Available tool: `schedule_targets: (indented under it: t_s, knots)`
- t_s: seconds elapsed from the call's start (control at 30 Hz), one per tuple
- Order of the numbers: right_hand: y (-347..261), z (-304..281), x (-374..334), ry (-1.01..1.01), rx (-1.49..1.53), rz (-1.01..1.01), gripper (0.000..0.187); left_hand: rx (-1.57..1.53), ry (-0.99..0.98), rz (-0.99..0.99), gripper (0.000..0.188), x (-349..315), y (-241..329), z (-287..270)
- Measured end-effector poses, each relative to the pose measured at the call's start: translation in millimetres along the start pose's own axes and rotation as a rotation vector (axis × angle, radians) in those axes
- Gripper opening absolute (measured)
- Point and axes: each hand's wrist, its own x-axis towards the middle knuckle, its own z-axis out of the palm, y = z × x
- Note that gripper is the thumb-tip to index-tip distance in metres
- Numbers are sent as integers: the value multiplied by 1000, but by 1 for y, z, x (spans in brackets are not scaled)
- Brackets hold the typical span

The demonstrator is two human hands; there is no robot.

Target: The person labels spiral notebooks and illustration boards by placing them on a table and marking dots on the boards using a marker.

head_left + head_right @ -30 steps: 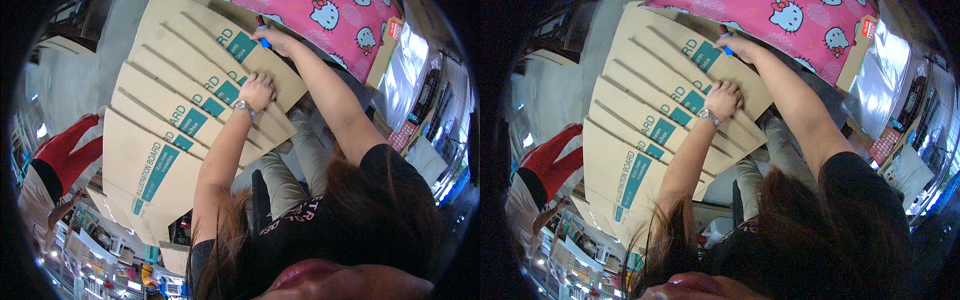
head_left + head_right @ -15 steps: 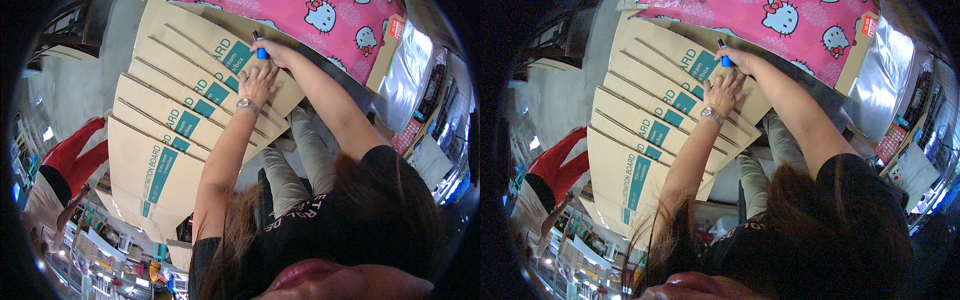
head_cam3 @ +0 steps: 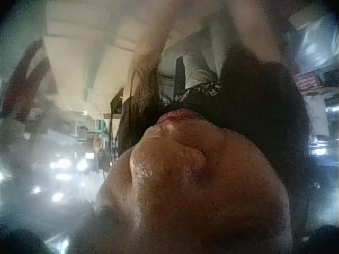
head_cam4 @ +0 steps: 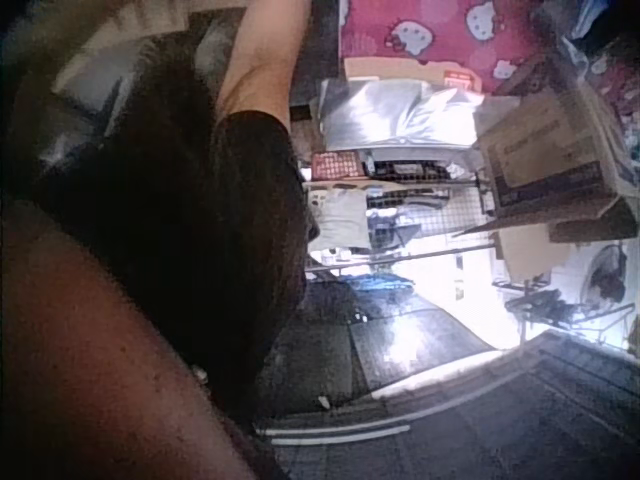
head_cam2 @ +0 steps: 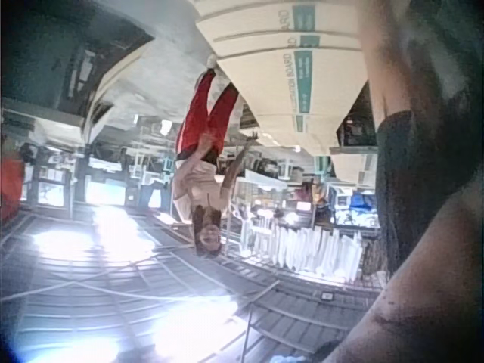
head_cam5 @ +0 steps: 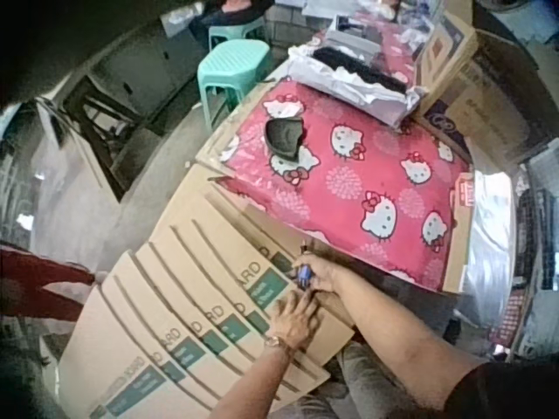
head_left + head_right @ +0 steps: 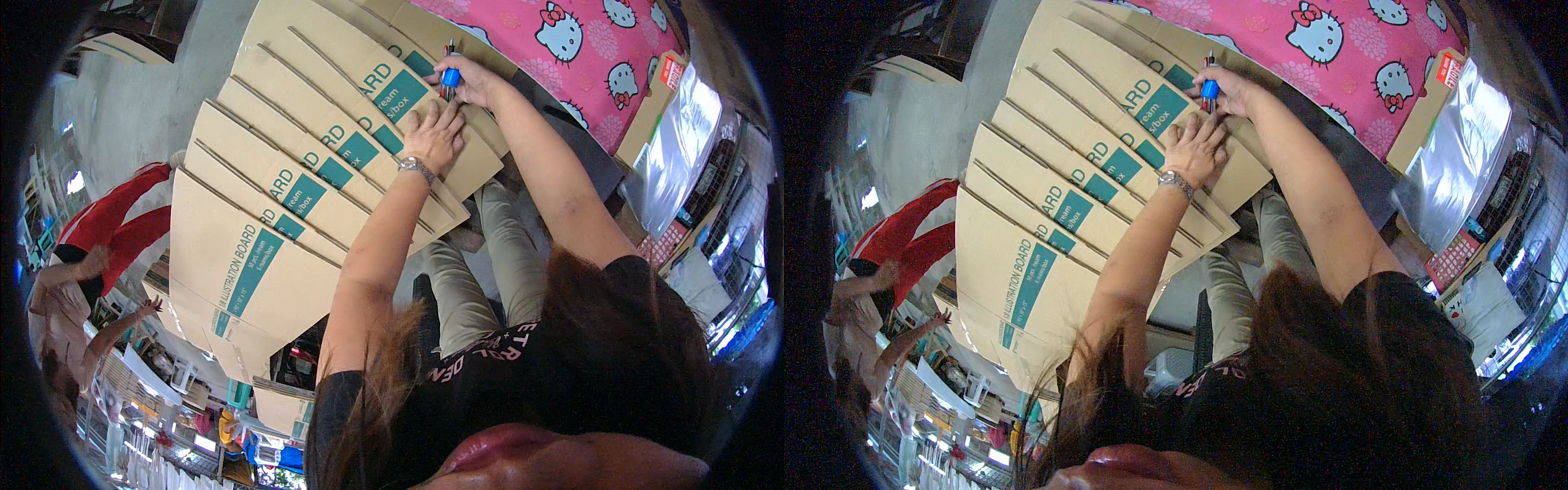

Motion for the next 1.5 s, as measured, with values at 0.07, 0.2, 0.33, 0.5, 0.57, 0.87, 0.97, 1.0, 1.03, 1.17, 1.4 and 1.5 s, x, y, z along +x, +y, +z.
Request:
schedule_targets:
  t_s: [0.07, 0.2, 0.33, 0.5, 0.57, 0.87, 0.97, 1.0, 1.03, 1.17, 1.4, 1.5]
  knots:
    - [1, -6, 1, 38, -32, 6, 34, 7, -16, 24, 49, 0, -4, 1]
    - [6, 1, -3, 217, -171, -91, 39, 77, 56, 32, 51, -6, -15, 13]
    - [21, 15, -15, 793, -692, -616, 42, -127, 153, 92, 55, -7, -31, 12]
    - [28, 65, -60, 680, -1045, -777, 48, -930, 268, -186, 56, -28, -39, 10]
    - [45, 86, -68, 498, -997, -726, 53, -1776, 393, -325, 60, -53, -29, -4]
    - [136, 227, -75, -24, -1204, -646, 41, -1876, 1052, -919, 25, -227, -79, -3]
    - [110, 226, -41, 385, -1321, -728, 36, -748, 816, -1184, 31, -262, -116, 9]
    - [98, 217, -28, 410, -1298, -618, 38, -621, 786, -1201, 34, -253, -115, -2]
    - [85, 206, -14, 446, -1267, -508, 40, -496, 752, -1205, 38, -235, -114, -27]
    - [115, 234, -6, 399, -1350, -583, 48, -422, 740, -1345, 49, -240, -138, -50]
    - [190, 275, -24, 250, -1085, -819, 32, -390, 525, -1602, 47, -364, -141, 10]
    - [262, 320, -14, -55, -818, -278, 32, -471, 637, -1536, 39, -364, -144, 27]
